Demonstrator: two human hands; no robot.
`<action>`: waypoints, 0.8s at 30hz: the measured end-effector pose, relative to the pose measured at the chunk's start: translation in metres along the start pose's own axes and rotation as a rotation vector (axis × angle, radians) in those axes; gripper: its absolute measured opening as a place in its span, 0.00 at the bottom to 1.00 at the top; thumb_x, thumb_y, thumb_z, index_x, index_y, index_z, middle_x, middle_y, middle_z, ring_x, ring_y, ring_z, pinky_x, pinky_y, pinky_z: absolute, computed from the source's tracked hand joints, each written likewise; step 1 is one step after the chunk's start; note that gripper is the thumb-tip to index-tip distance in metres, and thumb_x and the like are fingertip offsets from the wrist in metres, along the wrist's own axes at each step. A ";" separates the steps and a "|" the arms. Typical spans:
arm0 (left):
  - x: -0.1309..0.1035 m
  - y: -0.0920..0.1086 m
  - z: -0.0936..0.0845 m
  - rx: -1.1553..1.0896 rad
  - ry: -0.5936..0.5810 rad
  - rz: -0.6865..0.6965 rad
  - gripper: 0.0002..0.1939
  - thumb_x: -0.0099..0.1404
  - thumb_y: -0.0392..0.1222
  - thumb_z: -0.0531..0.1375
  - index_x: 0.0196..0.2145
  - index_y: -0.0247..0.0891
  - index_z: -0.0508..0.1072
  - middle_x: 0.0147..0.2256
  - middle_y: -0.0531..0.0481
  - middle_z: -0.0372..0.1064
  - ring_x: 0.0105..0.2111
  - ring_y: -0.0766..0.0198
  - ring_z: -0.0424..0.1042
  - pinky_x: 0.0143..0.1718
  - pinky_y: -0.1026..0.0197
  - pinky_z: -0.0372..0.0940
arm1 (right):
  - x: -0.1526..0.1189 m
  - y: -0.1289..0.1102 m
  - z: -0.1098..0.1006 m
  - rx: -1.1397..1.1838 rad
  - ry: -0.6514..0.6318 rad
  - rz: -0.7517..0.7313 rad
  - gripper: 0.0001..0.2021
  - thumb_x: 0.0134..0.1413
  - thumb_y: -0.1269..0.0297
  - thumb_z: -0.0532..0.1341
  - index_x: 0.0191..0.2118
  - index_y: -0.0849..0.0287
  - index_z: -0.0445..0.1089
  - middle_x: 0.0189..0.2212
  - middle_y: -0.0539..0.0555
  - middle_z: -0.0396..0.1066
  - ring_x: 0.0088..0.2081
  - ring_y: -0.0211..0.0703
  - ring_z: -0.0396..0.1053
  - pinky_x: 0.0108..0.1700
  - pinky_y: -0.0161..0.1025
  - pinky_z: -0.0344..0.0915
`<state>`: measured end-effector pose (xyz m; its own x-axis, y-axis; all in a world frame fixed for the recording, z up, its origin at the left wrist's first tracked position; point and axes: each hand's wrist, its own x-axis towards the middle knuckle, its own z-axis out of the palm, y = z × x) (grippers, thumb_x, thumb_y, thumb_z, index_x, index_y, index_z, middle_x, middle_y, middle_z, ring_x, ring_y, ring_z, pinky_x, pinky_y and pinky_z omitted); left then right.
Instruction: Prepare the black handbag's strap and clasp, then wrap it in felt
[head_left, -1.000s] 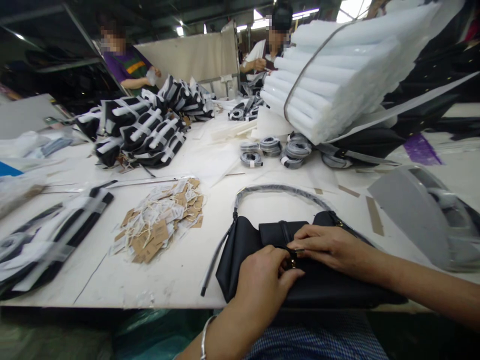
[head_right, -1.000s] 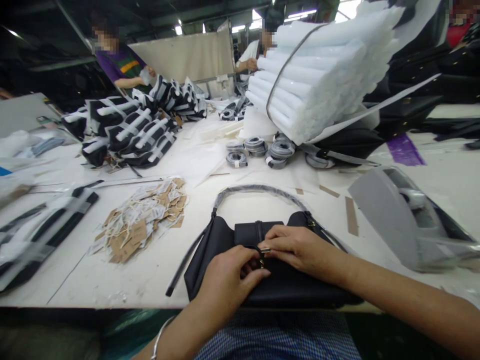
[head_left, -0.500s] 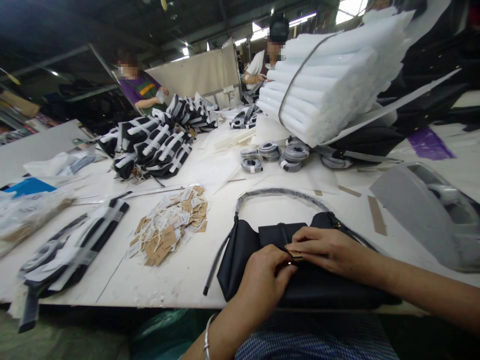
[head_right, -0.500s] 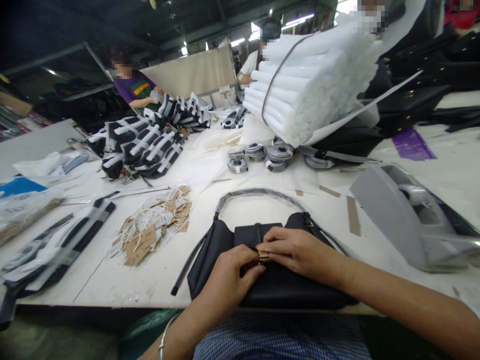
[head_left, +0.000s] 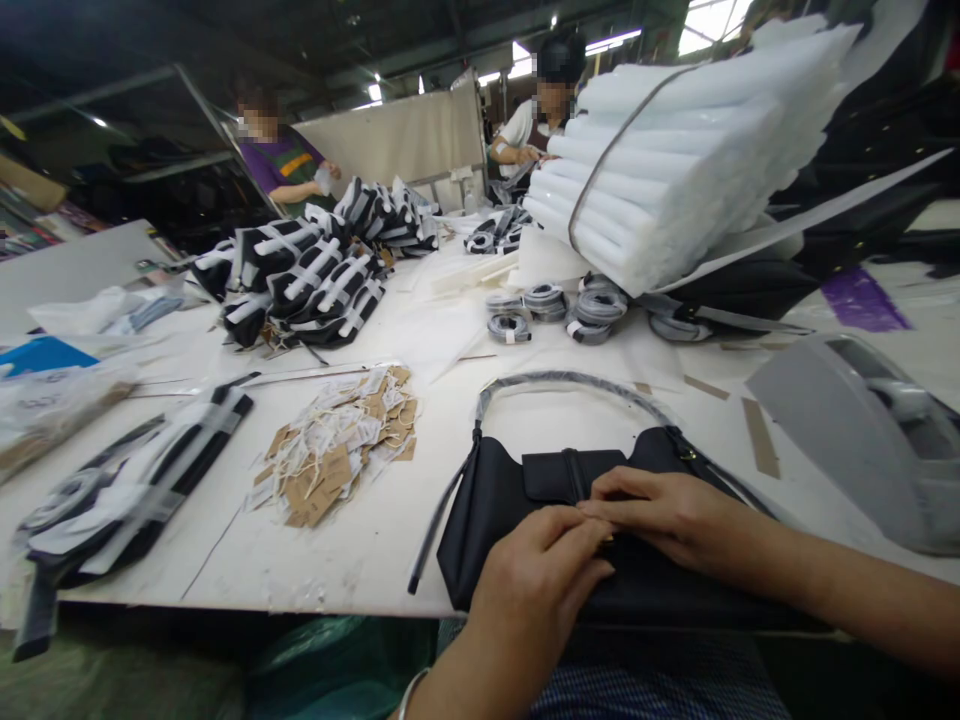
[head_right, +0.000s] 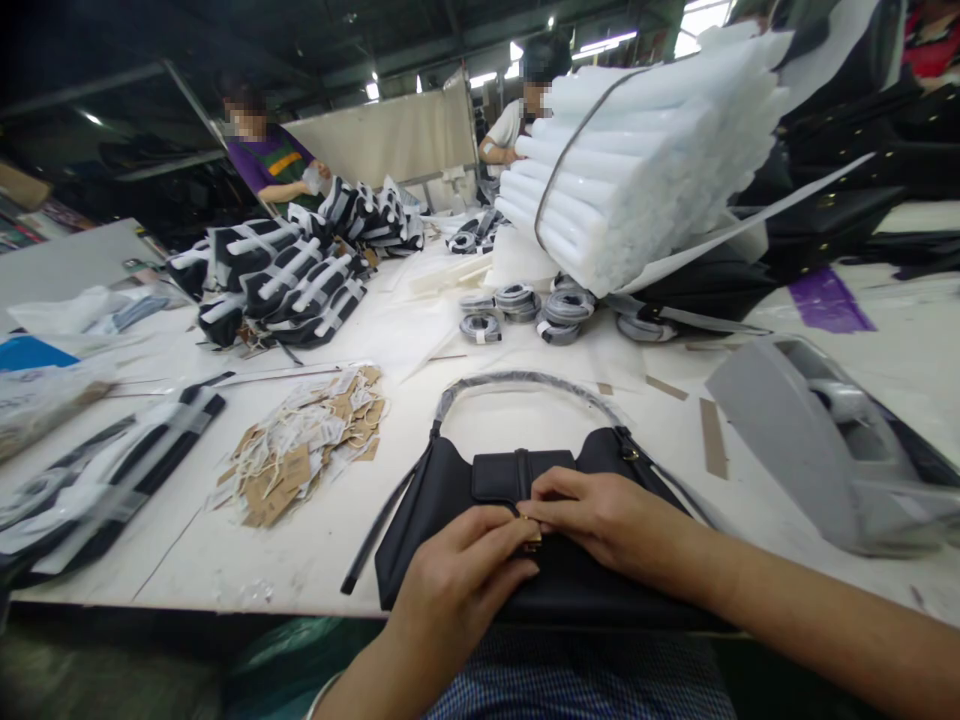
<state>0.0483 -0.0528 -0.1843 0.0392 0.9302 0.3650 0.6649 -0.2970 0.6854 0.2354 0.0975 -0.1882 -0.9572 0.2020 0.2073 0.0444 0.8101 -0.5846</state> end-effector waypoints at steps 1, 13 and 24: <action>-0.002 0.000 0.001 0.023 0.004 0.054 0.14 0.68 0.35 0.63 0.50 0.41 0.73 0.43 0.48 0.75 0.43 0.61 0.75 0.45 0.61 0.73 | 0.000 -0.002 0.000 -0.004 -0.011 -0.003 0.20 0.68 0.72 0.53 0.60 0.51 0.69 0.47 0.57 0.70 0.46 0.43 0.72 0.48 0.36 0.69; -0.024 0.003 -0.002 0.213 -0.165 0.116 0.21 0.73 0.53 0.54 0.56 0.38 0.69 0.47 0.45 0.76 0.42 0.54 0.76 0.40 0.52 0.76 | 0.012 0.000 0.006 0.177 -0.198 0.186 0.08 0.65 0.63 0.63 0.46 0.56 0.78 0.41 0.54 0.71 0.41 0.41 0.72 0.45 0.35 0.67; -0.035 -0.003 0.006 0.203 -0.320 0.052 0.25 0.73 0.50 0.55 0.62 0.35 0.63 0.54 0.43 0.71 0.50 0.52 0.71 0.50 0.48 0.72 | 0.018 -0.008 0.005 0.139 -0.256 0.105 0.10 0.67 0.69 0.58 0.49 0.57 0.75 0.44 0.55 0.70 0.41 0.39 0.72 0.43 0.33 0.66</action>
<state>0.0498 -0.0831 -0.2030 0.2865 0.9448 0.1587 0.7888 -0.3267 0.5207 0.2164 0.0916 -0.1837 -0.9912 0.1206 -0.0540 0.1238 0.7058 -0.6975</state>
